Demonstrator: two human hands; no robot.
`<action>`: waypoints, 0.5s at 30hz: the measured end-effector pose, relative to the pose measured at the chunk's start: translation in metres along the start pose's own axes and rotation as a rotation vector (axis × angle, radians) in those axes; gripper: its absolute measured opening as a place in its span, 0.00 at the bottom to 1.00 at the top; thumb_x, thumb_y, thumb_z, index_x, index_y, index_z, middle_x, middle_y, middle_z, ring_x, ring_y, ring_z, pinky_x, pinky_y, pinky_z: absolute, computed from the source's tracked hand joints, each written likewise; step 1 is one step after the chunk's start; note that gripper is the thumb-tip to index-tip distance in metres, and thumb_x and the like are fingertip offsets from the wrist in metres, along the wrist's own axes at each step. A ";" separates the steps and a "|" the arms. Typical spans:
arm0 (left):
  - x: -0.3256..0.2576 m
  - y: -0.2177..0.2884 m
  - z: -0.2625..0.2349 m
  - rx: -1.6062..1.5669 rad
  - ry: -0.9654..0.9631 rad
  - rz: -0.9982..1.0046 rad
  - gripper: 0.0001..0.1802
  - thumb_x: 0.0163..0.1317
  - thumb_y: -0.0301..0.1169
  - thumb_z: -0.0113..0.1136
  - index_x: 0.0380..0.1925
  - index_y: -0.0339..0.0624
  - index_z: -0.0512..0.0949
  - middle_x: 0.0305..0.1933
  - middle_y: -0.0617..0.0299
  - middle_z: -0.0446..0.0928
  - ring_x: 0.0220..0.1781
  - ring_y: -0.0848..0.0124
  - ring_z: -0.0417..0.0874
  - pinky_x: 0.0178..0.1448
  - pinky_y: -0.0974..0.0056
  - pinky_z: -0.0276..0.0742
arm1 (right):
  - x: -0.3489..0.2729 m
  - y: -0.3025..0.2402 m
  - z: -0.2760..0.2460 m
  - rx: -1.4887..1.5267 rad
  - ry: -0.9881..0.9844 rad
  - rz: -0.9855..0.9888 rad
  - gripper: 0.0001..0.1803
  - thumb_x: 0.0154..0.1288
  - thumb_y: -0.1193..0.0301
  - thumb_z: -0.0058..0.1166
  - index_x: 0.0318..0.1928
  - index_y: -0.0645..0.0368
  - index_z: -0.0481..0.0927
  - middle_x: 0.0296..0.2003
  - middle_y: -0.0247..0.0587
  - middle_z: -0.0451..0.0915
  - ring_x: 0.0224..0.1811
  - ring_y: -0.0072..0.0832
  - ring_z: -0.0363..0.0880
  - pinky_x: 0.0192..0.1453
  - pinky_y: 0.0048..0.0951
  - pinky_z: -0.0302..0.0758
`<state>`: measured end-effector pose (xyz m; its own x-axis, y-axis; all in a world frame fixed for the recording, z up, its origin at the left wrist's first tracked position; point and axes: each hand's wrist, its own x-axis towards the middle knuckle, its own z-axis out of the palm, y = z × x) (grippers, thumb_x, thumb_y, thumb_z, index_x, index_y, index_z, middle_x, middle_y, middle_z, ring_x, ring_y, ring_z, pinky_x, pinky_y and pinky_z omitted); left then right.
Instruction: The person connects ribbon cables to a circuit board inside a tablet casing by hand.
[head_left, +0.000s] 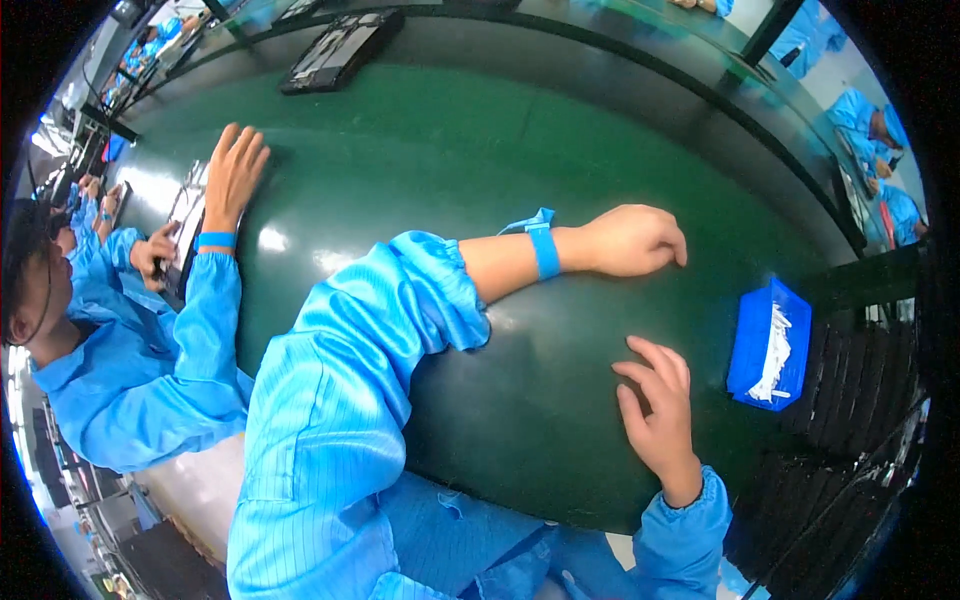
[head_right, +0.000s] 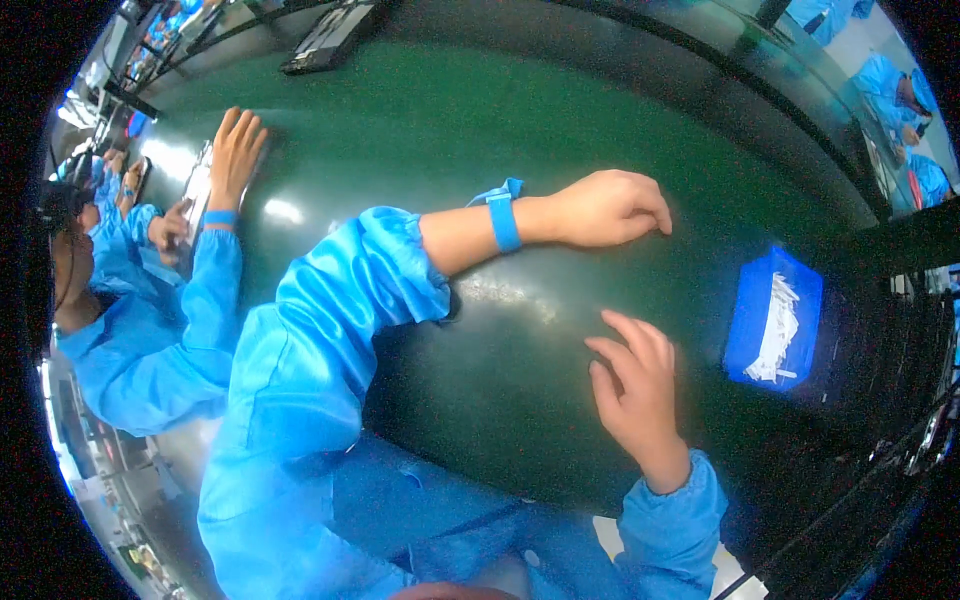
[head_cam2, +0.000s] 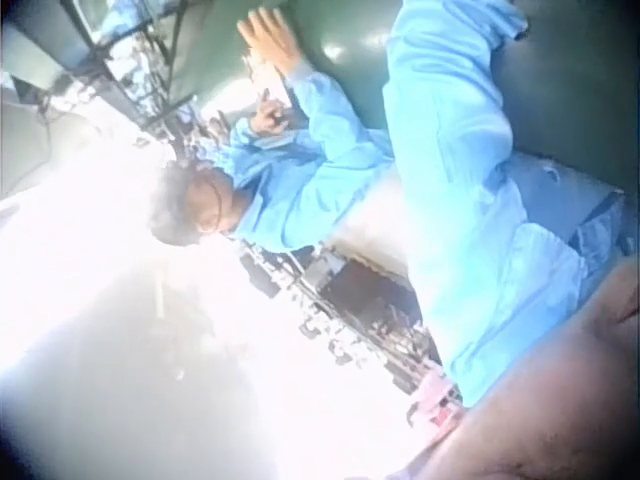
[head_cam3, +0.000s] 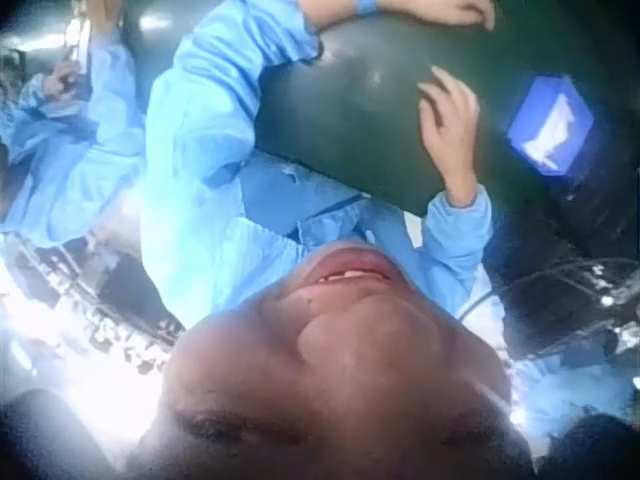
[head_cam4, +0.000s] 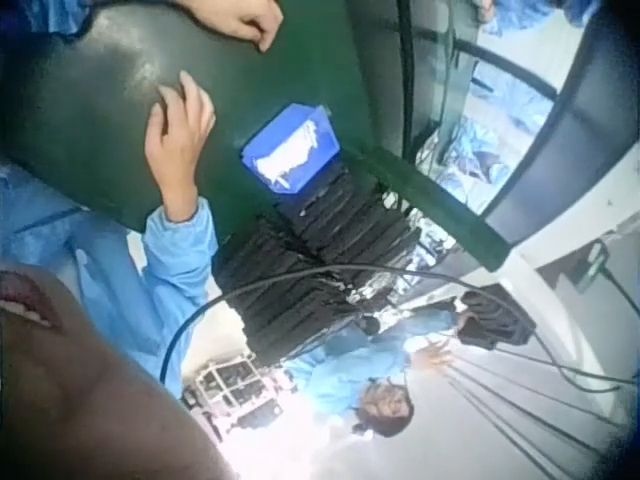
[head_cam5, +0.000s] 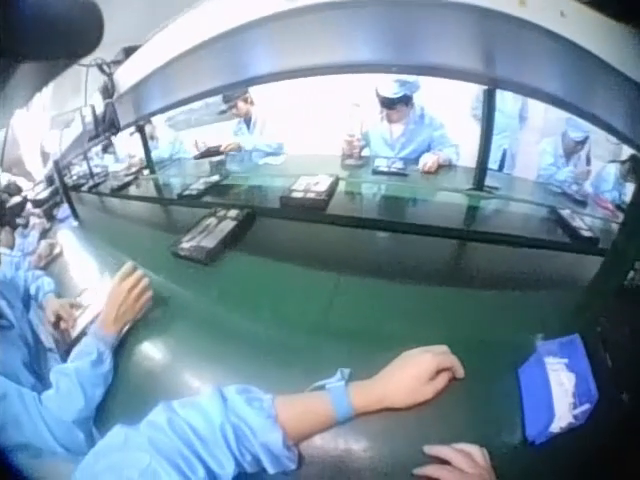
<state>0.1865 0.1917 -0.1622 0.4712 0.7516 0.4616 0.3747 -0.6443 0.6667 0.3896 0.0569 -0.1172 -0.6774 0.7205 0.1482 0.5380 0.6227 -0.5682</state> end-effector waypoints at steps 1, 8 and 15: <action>0.000 0.000 0.000 -0.003 0.005 -0.003 0.09 0.57 0.28 0.54 0.33 0.43 0.83 0.37 0.52 0.80 0.43 0.53 0.80 0.49 0.54 0.75 | 0.001 -0.001 0.000 0.009 0.002 0.017 0.14 0.55 0.76 0.57 0.44 0.57 0.80 0.57 0.43 0.74 0.59 0.46 0.67 0.63 0.43 0.63; -0.003 0.000 0.006 -0.068 0.035 -0.034 0.10 0.56 0.28 0.53 0.33 0.43 0.83 0.37 0.52 0.80 0.43 0.53 0.80 0.49 0.54 0.75 | -0.001 0.003 0.001 -0.003 -0.012 0.017 0.14 0.54 0.76 0.57 0.44 0.57 0.81 0.57 0.44 0.73 0.59 0.46 0.68 0.63 0.42 0.63; 0.008 0.012 0.016 -0.122 -0.005 -0.008 0.10 0.56 0.27 0.53 0.34 0.43 0.83 0.39 0.53 0.81 0.45 0.55 0.81 0.50 0.55 0.77 | -0.016 0.008 -0.005 -0.022 0.032 0.010 0.15 0.53 0.75 0.58 0.44 0.54 0.81 0.56 0.42 0.74 0.59 0.45 0.69 0.61 0.43 0.64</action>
<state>0.2075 0.1875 -0.1601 0.4724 0.7559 0.4532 0.2786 -0.6159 0.7369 0.4072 0.0522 -0.1196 -0.6554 0.7361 0.1688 0.5557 0.6215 -0.5522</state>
